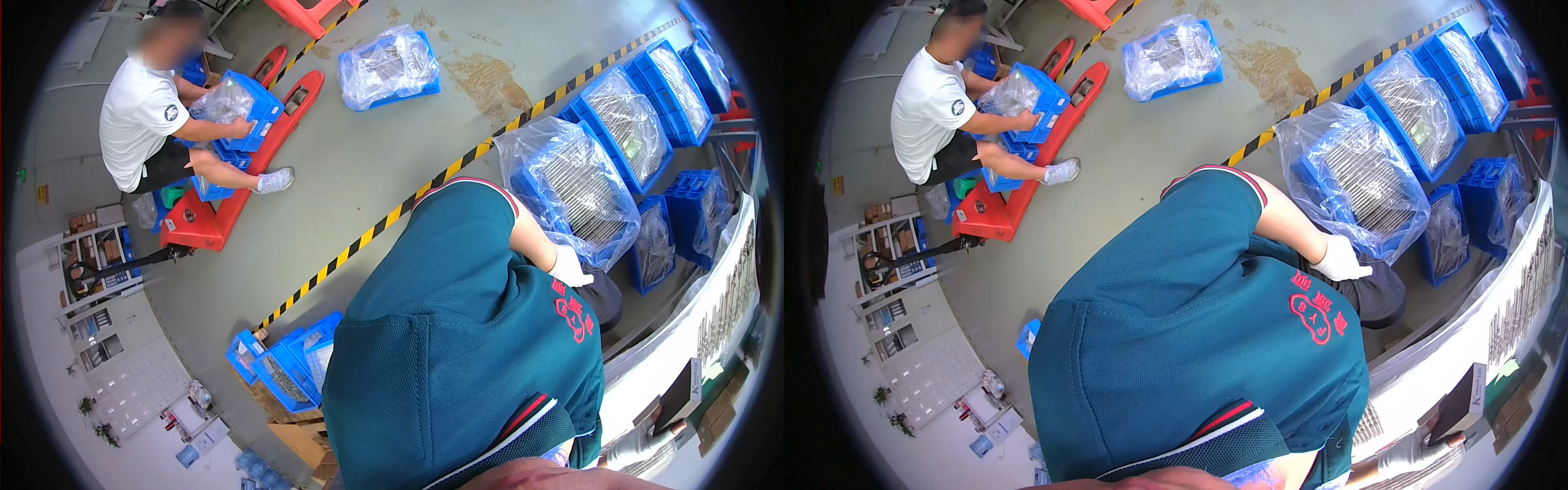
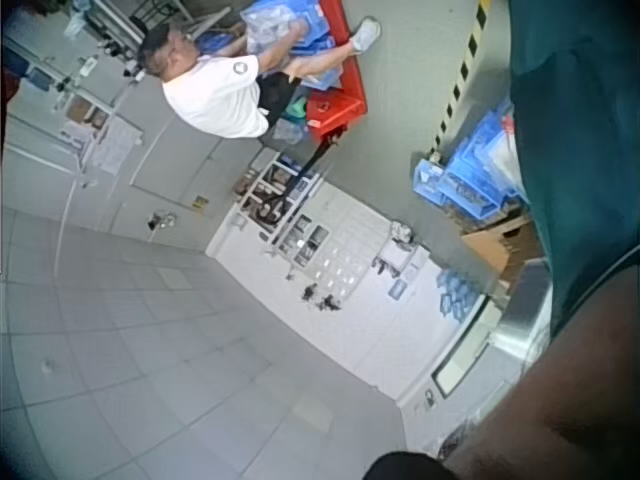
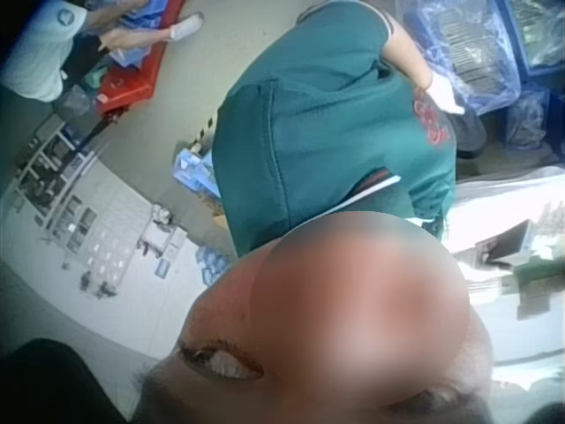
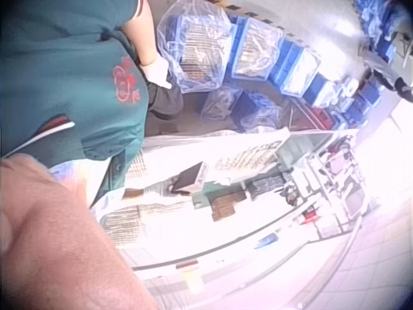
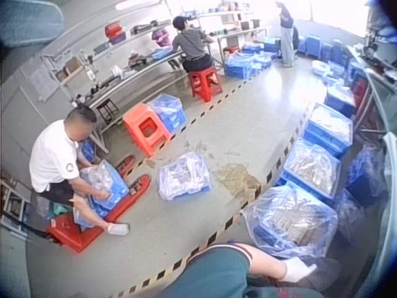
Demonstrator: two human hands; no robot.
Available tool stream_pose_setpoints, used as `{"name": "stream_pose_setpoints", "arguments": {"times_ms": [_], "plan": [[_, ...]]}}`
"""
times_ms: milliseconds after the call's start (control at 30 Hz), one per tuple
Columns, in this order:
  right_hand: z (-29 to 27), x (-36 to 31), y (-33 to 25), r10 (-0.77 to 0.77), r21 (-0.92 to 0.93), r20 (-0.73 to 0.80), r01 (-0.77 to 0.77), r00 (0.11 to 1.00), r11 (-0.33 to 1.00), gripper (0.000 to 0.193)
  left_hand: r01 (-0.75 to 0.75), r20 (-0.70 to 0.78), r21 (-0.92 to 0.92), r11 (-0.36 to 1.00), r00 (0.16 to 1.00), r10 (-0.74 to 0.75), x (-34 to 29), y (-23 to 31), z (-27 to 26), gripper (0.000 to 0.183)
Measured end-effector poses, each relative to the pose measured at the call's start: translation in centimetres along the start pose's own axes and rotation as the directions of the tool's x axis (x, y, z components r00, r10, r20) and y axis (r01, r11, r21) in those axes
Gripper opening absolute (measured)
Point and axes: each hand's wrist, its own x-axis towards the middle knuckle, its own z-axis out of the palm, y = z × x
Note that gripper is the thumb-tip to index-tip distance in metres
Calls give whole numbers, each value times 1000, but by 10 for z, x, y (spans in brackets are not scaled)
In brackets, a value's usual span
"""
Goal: The recorder is using a sanding block to smooth the surface of multiple metal rods arranged on a table.
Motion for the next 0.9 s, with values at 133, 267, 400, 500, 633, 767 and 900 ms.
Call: {"name": "stream_pose_setpoints", "arguments": {"times_ms": [133,267,400,500,633,767,900], "plan": [[-1,-1,0,4,-3,2,-4,1000,1000,59,-3,-5,-22,1000,1000,2,-1,-1,1,50],[1,-1,1,12,-6,7,-12,1000,1000,59,4,0,-6,1000,1000,-4,1,-2,0,50],[2,2,1,15,-6,7,-15,1000,1000,59,-2,-10,-9,1000,1000,2,4,-5,1,50],[0,1,3,21,-12,2,-21,1000,1000,59,-6,-25,7,1000,1000,6,8,-4,2,51],[0,1,3,18,-11,21,-18,1000,1000,59,4,-8,36,999,1000,-3,4,-4,5,52],[-1,-4,2,18,-10,28,-17,999,1000,59,3,-11,42,999,1000,-3,0,-2,10,52],[-3,-4,2,20,-14,29,-19,999,1000,59,-5,-17,39,999,1000,6,6,-4,13,52]]}}
